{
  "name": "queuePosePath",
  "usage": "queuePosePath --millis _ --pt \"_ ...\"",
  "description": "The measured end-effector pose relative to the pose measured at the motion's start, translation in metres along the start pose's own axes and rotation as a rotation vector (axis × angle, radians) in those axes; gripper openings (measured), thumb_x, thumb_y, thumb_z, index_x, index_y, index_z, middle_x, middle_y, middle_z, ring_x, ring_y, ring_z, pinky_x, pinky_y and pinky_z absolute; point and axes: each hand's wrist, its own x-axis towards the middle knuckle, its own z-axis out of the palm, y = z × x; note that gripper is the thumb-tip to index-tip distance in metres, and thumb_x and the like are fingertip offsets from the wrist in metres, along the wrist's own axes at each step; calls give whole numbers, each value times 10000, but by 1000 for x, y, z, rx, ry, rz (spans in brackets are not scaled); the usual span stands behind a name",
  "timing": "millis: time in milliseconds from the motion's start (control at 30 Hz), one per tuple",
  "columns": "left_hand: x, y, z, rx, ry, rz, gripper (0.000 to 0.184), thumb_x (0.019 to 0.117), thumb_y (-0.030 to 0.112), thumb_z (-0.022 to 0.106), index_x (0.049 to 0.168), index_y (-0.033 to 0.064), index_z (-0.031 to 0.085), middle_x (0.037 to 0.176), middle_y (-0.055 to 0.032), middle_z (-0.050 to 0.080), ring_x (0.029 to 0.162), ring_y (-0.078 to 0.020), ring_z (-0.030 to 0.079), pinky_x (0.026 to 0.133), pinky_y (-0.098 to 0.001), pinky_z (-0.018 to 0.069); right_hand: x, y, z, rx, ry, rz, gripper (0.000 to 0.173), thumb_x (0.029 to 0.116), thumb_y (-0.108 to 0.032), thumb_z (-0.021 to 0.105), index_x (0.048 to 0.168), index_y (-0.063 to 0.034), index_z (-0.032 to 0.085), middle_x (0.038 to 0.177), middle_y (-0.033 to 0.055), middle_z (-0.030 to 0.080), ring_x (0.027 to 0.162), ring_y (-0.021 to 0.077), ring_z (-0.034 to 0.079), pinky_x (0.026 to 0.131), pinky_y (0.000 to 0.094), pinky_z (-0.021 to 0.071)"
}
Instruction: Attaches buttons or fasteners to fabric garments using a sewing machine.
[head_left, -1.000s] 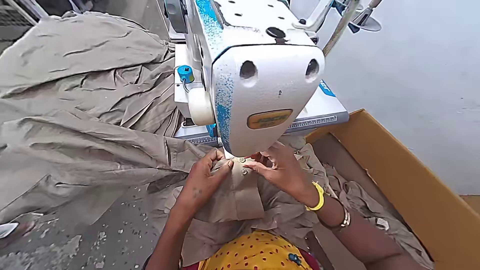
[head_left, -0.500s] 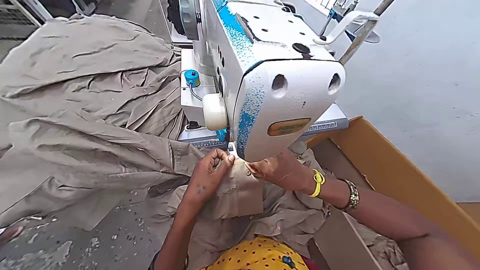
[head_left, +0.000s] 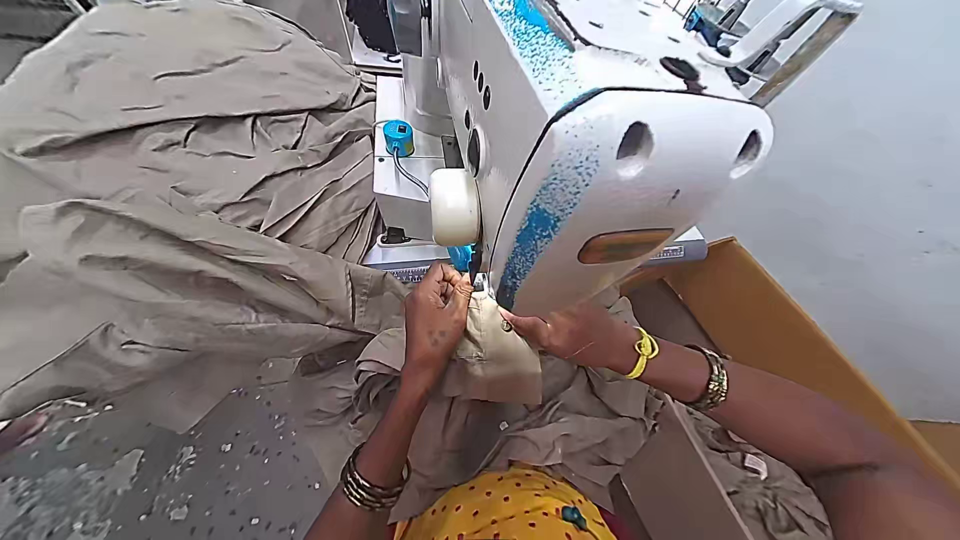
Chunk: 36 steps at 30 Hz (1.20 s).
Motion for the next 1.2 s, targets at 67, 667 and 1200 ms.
queuePosePath --millis 67,667,1200 --pt "2 2 -4 18 -32 -22 155 952 178 639 825 120 571 622 107 462 559 24 449 568 -194 393 1 -3 0 -29 -15 9 166 994 -73 561 910 -75 704 667 51 652 614 209 648 556 324 507" --pt "4 9 -2 85 2 -18 226 967 170 670 811 81 534 620 35 433 571 -86 443 593 -309 397 -8 -2 12 10 90 88 135 973 -65 611 906 -61 728 775 75 712 701 208 695 591 320 539" --pt "-28 -2 -32 -6 -291 27 607 944 439 635 1358 14 504 1210 -85 638 1099 -79 618 944 -282 520 -10 -27 23 230 165 616 169 919 -173 697 909 -4 689 776 122 682 698 244 694 590 374 567"
